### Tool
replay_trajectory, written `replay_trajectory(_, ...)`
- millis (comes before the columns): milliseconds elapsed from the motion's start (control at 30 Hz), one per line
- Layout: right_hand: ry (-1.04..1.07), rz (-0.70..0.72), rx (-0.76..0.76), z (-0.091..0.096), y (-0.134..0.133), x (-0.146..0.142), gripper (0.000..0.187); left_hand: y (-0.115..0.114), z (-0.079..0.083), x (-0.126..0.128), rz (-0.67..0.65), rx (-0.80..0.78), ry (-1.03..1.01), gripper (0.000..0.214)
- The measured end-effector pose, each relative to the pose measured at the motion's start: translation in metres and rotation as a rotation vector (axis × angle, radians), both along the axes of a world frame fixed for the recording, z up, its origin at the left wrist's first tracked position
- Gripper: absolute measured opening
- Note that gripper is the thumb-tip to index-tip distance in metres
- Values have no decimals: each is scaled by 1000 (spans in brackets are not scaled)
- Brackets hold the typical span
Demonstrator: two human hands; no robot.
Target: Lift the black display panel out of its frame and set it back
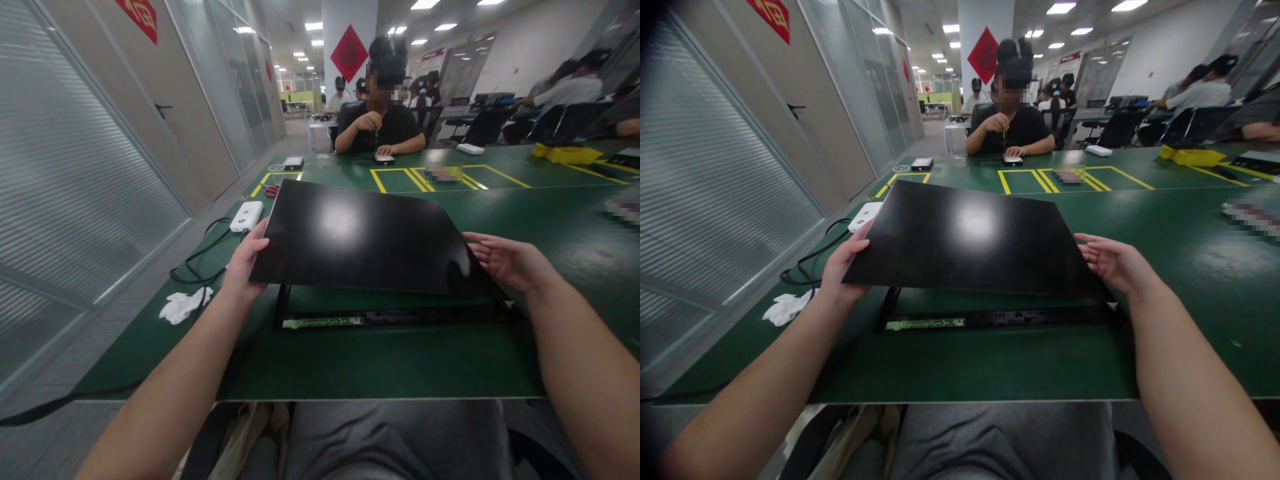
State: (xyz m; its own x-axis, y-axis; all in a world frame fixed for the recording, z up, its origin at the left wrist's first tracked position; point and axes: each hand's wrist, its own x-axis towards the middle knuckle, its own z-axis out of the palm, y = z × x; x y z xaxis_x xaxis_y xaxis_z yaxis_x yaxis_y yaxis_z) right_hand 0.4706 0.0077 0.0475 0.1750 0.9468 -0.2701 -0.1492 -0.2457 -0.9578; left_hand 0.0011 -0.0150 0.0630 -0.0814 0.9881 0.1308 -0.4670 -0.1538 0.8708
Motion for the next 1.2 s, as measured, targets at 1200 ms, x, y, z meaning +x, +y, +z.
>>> replay_trajectory(1200,-369,-214,50,-12,8,-4,23,-3,-19,10,190,-204,63,52)
